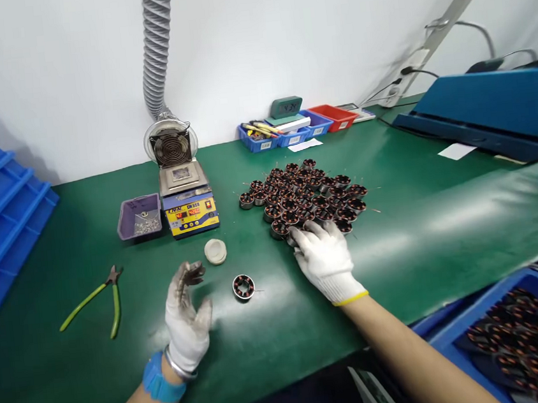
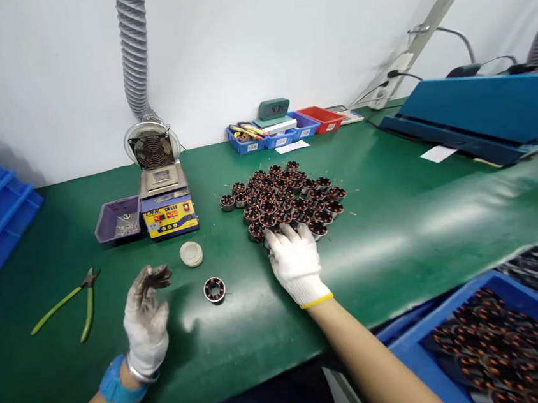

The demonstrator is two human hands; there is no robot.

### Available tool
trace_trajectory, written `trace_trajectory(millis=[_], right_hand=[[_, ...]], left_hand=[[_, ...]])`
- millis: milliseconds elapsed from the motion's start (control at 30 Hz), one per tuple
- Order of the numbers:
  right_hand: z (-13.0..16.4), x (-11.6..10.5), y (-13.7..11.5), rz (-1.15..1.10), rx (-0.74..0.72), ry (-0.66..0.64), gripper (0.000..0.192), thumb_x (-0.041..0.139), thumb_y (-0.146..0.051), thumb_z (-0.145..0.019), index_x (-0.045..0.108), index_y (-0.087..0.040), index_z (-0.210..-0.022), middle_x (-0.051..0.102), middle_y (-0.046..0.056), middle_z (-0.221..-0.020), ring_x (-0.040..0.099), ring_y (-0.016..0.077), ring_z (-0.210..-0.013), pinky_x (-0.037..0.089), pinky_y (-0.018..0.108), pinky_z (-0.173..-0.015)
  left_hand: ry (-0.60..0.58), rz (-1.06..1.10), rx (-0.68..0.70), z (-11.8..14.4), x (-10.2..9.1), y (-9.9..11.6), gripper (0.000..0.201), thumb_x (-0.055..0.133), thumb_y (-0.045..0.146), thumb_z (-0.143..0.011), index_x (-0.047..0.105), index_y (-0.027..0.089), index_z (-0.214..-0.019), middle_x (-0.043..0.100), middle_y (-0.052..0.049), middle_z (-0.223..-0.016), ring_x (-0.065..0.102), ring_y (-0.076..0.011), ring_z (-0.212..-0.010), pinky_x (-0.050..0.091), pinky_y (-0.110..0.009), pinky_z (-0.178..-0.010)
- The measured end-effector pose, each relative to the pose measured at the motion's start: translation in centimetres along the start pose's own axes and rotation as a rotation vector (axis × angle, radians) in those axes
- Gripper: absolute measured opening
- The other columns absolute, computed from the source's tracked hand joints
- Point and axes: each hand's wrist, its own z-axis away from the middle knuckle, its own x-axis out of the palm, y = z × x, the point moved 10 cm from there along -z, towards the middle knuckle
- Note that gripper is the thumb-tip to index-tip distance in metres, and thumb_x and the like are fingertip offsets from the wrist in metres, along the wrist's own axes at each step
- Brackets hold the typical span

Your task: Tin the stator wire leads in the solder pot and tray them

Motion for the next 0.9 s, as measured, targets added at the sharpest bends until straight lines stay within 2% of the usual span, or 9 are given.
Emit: trace_trajectory(millis=[167, 233, 400, 467, 533, 600, 700, 833, 900], right_hand=[[1.7, -4.1, -4.4, -0.148, -0.121, 0.244, 0.04, 0.057, -0.018, -0.085, 0.062, -0.025, -0.125, 0.074, 0.011, -0.1, 0.065, 0.0329, -0.108, 0.035, 0.061, -0.111], [2.7, -7.1, -8.0, -0.335, -0.223, 0.329, 0.041, 0.06, -0.019, -0.085, 0.058, -0.021, -0.125, 0.072, 0.011, -0.107, 0.064, 0.0299, -0.109, 0.038, 0.058, -0.112], [4.9, -11.1, -16.0, -0.613, -0.541, 0.302, 0.041, 0.062, -0.019, -0.086, 0.055, -0.018, -0.126, 0.074, 0.005, -0.101, 0.062, 0.0253, -0.114, 0.022, 0.056, -0.124], [4.6, -10.6, -14.9, -0.698, -0.431, 0.32, 0.045, 0.065, -0.039, -0.089, 0.055, -0.018, -0.127, 0.073, 0.01, -0.108, 0.058, 0.0301, -0.122, 0.023, 0.06, -0.123], [3.5, -8.2, -12.4, -0.865, -0.212, 0.243, 0.056, 0.062, -0.057, -0.088, 0.056, -0.02, -0.13, 0.07, 0.015, -0.118, 0.059, 0.033, -0.125, 0.041, 0.057, -0.114], [2.3, -4.8, -10.9, -1.073, -0.024, 0.037, 0.051, 0.06, -0.055, -0.089, 0.06, -0.022, -0.128, 0.07, 0.014, -0.122, 0.066, 0.0298, -0.117, 0.058, 0.045, -0.097], [0.9, -2.4, -11.6, -1.234, 0.051, -0.21, 0.031, 0.065, -0.044, -0.086, 0.071, -0.023, -0.108, 0.074, 0.011, -0.116, 0.072, 0.0266, -0.106, 0.063, 0.035, -0.082], [-0.8, -5.7, -13.4, -1.116, -0.111, -0.125, 0.015, 0.057, -0.03, -0.089, 0.067, -0.024, -0.079, 0.074, 0.006, -0.084, 0.067, 0.0276, -0.116, 0.055, 0.045, -0.1], [-1.1, -8.6, -14.5, -0.99, -0.256, -0.003, 0.014, 0.056, -0.024, -0.09, 0.063, -0.025, -0.078, 0.071, 0.002, -0.078, 0.067, 0.0265, -0.114, 0.042, 0.054, -0.114]], left_hand=[[-0.001, -0.014, -0.066, 1.4, 0.6, 1.6, 0.038, 0.072, 0.023, -0.087, 0.066, 0.027, -0.124, 0.072, -0.008, -0.112, 0.071, -0.0195, -0.096, 0.059, -0.029, -0.084], [-0.043, 0.066, -0.323, 1.8, 1.6, -0.1, 0.035, 0.068, 0.039, -0.092, 0.064, 0.024, -0.123, 0.072, -0.009, -0.107, 0.07, -0.0164, -0.078, 0.058, -0.024, -0.066], [-0.437, 0.365, -0.951, 5.7, 7.0, -2.8, 0.072, 0.044, 0.079, -0.088, 0.067, 0.015, -0.112, 0.062, -0.003, -0.066, 0.051, -0.0114, -0.046, 0.037, -0.021, -0.039], [-0.358, 0.36, -1.011, 5.8, 6.4, -3.4, 0.074, 0.048, 0.083, -0.082, 0.07, 0.014, -0.097, 0.058, -0.001, -0.06, 0.047, -0.0102, -0.045, 0.033, -0.021, -0.041], [-0.25, 0.368, -1.066, 5.9, 5.5, -4.2, 0.076, 0.054, 0.087, -0.075, 0.07, 0.014, -0.091, 0.058, -0.001, -0.061, 0.045, -0.0095, -0.045, 0.032, -0.021, -0.042], [-0.209, 0.397, -1.122, 6.3, 5.1, -4.7, 0.076, 0.057, 0.089, -0.07, 0.068, 0.016, -0.089, 0.055, 0.0, -0.057, 0.041, -0.0091, -0.043, 0.028, -0.022, -0.04], [-0.24, 0.408, -1.126, 6.5, 5.2, -4.7, 0.074, 0.054, 0.088, -0.073, 0.067, 0.017, -0.087, 0.052, 0.001, -0.054, 0.038, -0.0094, -0.042, 0.023, -0.023, -0.04], [-0.299, 0.485, -1.089, 6.0, 5.9, -3.6, 0.06, 0.065, 0.075, -0.077, 0.067, 0.018, -0.094, 0.059, -0.002, -0.066, 0.045, -0.0102, -0.047, 0.026, -0.022, -0.041], [-0.171, 0.577, -1.033, 4.7, 5.2, -3.4, 0.046, 0.078, 0.058, -0.071, 0.065, 0.019, -0.091, 0.063, -0.003, -0.077, 0.057, -0.0141, -0.061, 0.041, -0.024, -0.049]])
